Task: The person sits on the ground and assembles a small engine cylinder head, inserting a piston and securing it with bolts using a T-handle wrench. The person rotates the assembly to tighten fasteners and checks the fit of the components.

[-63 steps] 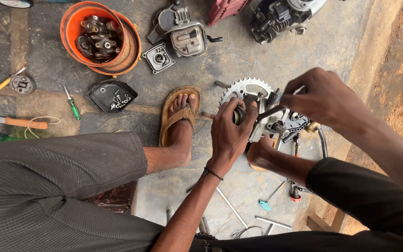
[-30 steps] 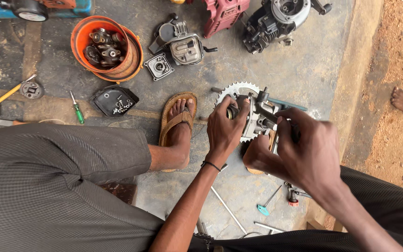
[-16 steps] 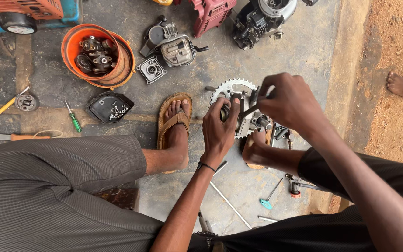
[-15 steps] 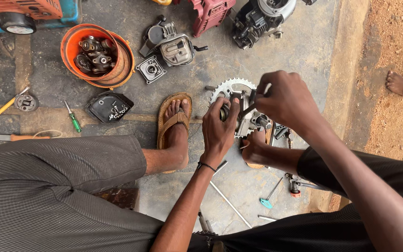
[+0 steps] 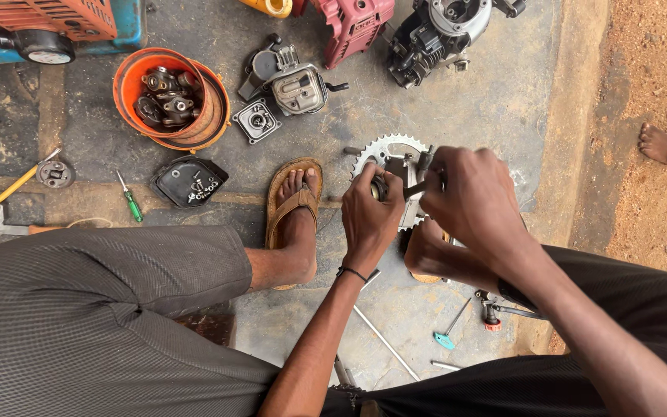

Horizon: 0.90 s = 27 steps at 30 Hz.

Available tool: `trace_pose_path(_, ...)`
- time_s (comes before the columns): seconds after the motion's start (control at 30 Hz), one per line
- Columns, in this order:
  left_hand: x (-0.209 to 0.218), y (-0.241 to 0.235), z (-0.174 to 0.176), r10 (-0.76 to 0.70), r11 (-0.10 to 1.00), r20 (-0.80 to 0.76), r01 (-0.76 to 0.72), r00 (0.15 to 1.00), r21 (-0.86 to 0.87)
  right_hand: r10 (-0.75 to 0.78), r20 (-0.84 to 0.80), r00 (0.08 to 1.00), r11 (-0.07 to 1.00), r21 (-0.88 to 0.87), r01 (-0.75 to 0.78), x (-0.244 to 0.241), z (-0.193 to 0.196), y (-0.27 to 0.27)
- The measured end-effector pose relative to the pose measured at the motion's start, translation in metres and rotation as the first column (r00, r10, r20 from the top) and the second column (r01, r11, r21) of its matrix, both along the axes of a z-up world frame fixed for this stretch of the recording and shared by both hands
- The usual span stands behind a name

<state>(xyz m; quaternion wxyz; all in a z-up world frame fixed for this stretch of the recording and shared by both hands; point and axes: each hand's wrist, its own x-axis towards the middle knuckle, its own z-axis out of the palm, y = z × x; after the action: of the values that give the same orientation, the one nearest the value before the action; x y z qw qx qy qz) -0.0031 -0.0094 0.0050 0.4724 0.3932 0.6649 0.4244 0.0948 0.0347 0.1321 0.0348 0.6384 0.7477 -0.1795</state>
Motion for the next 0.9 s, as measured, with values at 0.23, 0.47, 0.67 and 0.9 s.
trace_pose_path(0.23, 0.007, 0.002, -0.006, 0.042, 0.999, -0.055, -0.04, 0.998, 0.032, -0.222, -0.03, 0.975, 0.953, 0.203, 0.224, -0.019, -0.02, -0.079)
trace_pose_path(0.47, 0.001, -0.002, -0.003, 0.034, 0.999, 0.047, -0.035, 0.998, 0.006, -0.113, -0.172, 0.979, 0.945, 0.287, 0.159, -0.004, -0.009, -0.077)
trace_pose_path(0.67, -0.001, -0.009, -0.004, -0.014, 1.0, 0.069, 0.013, 0.997, 0.009, -0.205, -0.1, 0.974, 0.978, 0.008, 0.207, 0.015, 0.006, -0.026)
trace_pose_path(0.9, -0.001, -0.01, -0.009, 0.007, 0.997, 0.07, -0.012, 0.997, 0.077, -0.204, -0.002, 0.979, 0.953, -0.228, 0.198, 0.019, -0.017, 0.01)
